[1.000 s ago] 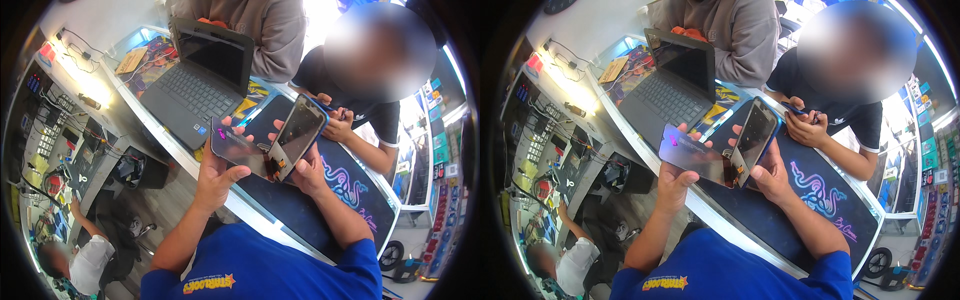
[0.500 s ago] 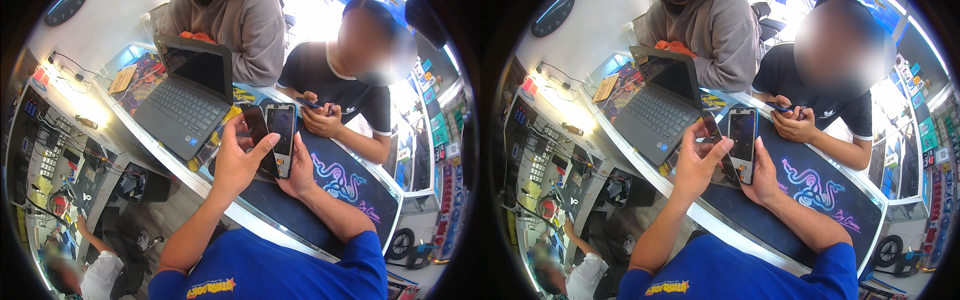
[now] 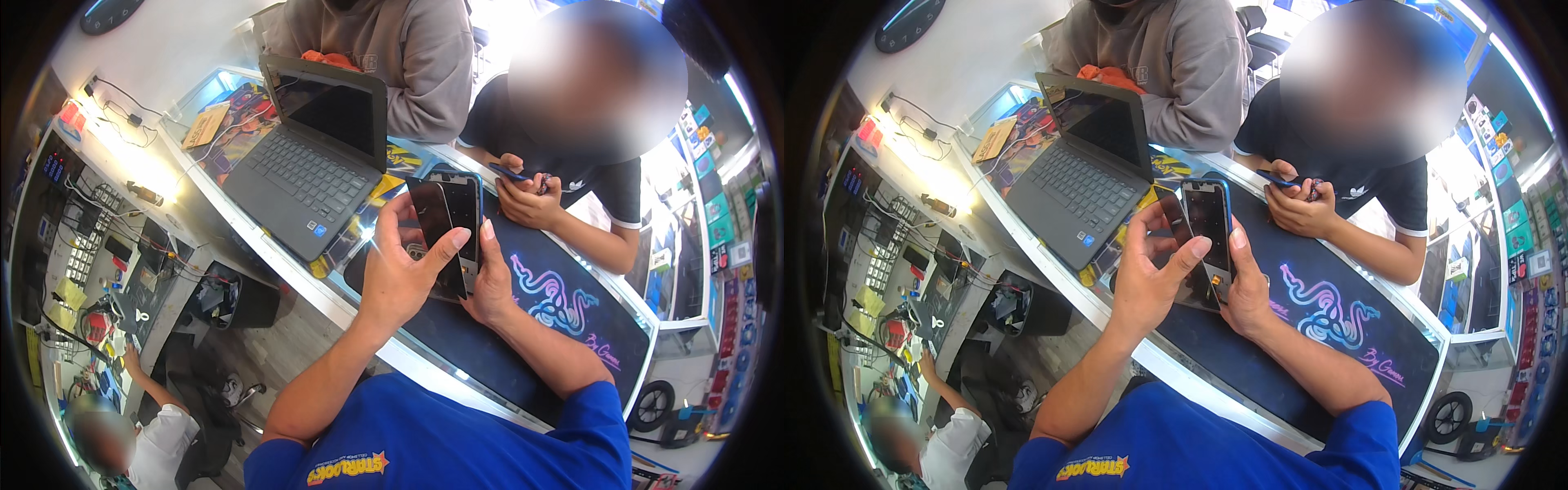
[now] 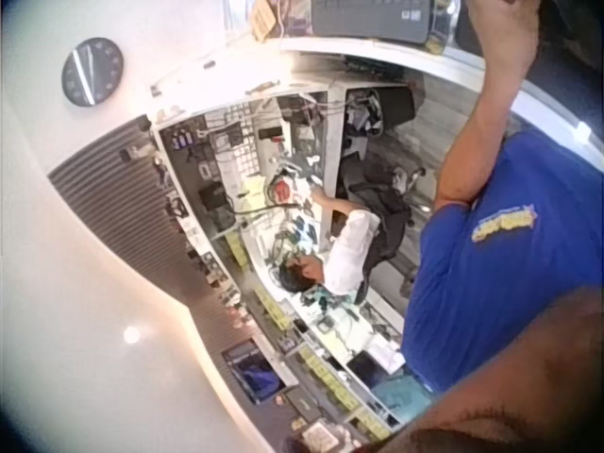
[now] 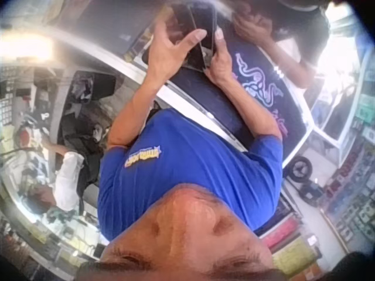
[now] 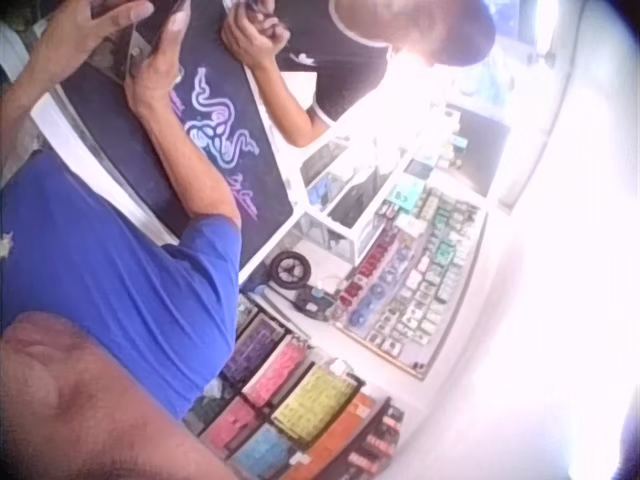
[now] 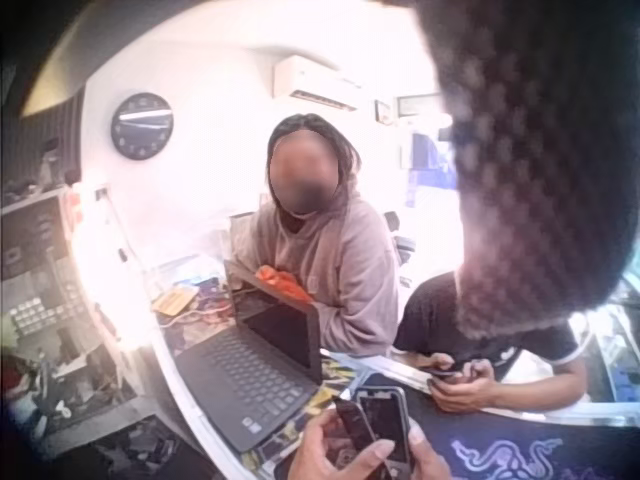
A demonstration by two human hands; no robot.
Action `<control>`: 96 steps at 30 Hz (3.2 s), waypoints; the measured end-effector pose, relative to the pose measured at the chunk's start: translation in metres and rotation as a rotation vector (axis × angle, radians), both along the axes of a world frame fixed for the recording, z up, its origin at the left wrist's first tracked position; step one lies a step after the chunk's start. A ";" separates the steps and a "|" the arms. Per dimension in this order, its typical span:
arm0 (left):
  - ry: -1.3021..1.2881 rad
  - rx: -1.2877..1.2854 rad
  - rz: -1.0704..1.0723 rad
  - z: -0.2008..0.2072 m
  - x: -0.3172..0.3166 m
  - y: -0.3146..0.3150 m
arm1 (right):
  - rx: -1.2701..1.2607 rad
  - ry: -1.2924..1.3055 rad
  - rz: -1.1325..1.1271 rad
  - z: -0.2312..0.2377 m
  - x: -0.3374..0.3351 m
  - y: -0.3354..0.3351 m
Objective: The person picks up a black power bank, places it on the counter, and then picks up a smartphone. They rotate and examine the phone while interacting with two people at the counter. The person then places the phone back on the counter and walks toward a workbench where another person is seated.
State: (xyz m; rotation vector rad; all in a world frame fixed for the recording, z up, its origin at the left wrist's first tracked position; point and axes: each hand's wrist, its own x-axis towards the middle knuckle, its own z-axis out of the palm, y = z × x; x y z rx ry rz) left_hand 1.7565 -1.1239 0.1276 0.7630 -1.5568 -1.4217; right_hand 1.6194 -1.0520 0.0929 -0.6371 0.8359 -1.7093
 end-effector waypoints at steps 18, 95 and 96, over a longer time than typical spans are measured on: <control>-0.096 -0.067 -0.004 0.000 0.005 0.002 | -0.051 -0.010 -0.039 -0.028 -0.006 0.004; 0.646 0.343 0.637 -0.113 0.363 0.087 | 0.035 0.187 0.454 0.023 0.012 -0.019; 0.626 0.357 0.663 -0.121 0.373 0.092 | 0.040 0.224 0.481 0.029 0.025 -0.023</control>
